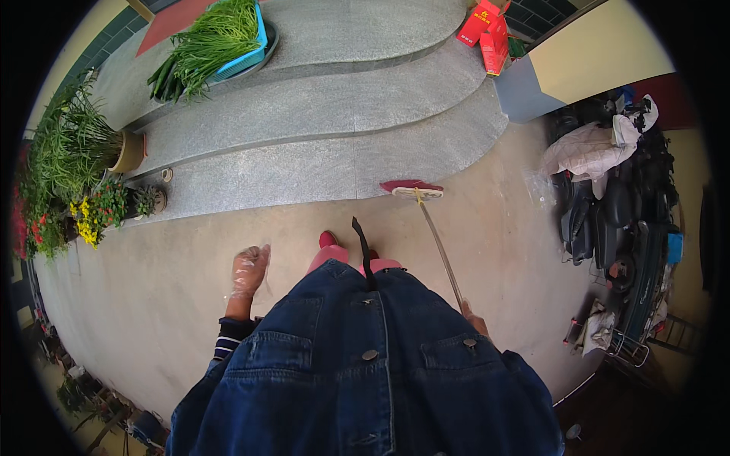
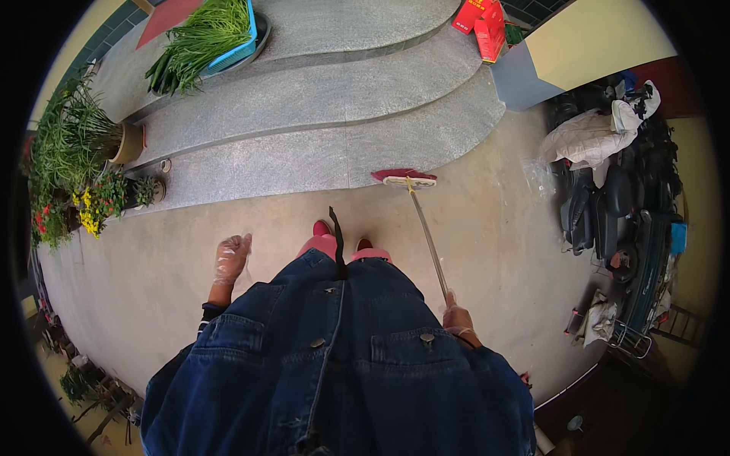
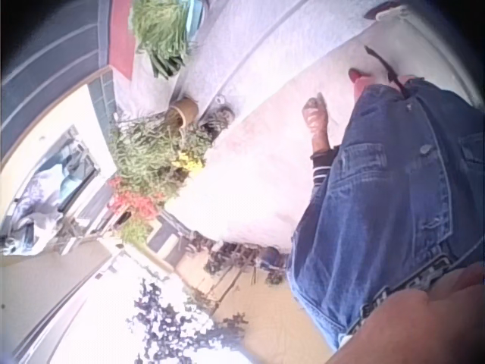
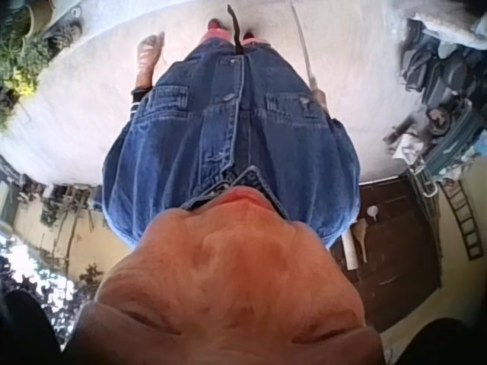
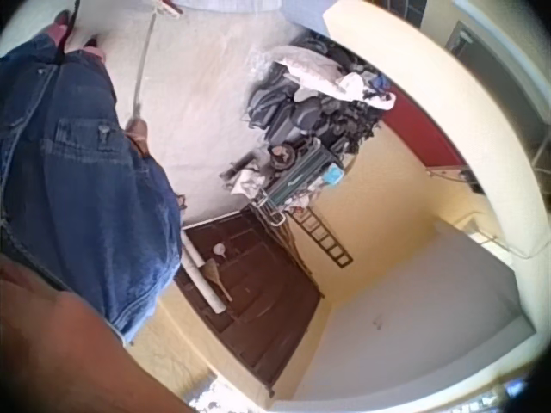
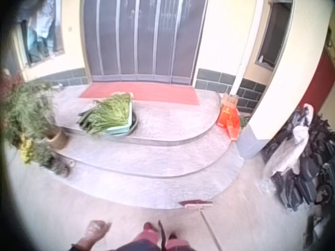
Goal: The person folds a cardboard box, walks through a doorway, sweeps a patio with a broom, then picks up and stacks red boxes into a larger cardboard box. The person wears gloves throughout and handles multiple boxes and a broom.
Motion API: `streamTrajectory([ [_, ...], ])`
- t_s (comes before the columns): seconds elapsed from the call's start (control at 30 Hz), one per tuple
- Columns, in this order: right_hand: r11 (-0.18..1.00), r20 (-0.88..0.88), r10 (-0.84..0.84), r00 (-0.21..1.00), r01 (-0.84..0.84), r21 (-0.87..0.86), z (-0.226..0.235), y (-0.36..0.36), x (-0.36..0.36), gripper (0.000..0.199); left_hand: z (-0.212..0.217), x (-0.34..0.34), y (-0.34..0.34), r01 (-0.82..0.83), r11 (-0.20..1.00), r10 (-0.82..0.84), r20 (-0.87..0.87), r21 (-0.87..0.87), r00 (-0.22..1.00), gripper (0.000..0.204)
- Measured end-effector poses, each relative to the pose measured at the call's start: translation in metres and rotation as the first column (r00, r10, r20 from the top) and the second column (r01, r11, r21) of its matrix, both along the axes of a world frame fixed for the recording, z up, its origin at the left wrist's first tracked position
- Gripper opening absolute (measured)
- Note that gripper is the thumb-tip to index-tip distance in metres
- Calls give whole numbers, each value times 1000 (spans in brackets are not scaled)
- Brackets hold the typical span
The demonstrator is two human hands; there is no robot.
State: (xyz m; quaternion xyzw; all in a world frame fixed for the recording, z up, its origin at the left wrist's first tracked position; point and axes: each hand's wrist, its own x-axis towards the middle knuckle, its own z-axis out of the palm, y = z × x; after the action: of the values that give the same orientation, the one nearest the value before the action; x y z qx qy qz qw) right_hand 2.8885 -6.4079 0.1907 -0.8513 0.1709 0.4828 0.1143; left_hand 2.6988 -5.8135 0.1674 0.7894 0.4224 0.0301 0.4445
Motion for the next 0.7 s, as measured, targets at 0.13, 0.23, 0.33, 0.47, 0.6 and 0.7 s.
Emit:
streamTrajectory([
  [0.13, 865, 212, 501, 839, -497, -77, -27, 24, 53, 58, 8, -41, -39, -50, 996, 52, -31, 76, 998, 47],
  [0.23, 825, 295, 551, 781, -562, -53, -71, 66, 116, 56, 12, -59, -68, -27, 997, 31, -56, 71, 998, 48],
  [0.33, 980, 323, 62, 944, -119, 158, -110, 121, 153, 56, 28, -84, -91, -77, 995, 82, -74, 68, 994, 48],
  [0.47, 949, 348, 190, 918, -263, 173, -124, 151, 131, 77, 45, -113, -119, -162, 985, 166, -59, 65, 984, 46],
  [0.6, 971, 204, 194, 960, -218, 101, -121, 131, 75, 80, 44, -129, -135, -205, 979, 204, -112, -1, 973, 45],
  [0.7, 645, 194, 746, 637, -764, 28, -111, 83, 22, 72, 38, -137, -132, -145, 989, 146, -90, 19, 985, 46],
])
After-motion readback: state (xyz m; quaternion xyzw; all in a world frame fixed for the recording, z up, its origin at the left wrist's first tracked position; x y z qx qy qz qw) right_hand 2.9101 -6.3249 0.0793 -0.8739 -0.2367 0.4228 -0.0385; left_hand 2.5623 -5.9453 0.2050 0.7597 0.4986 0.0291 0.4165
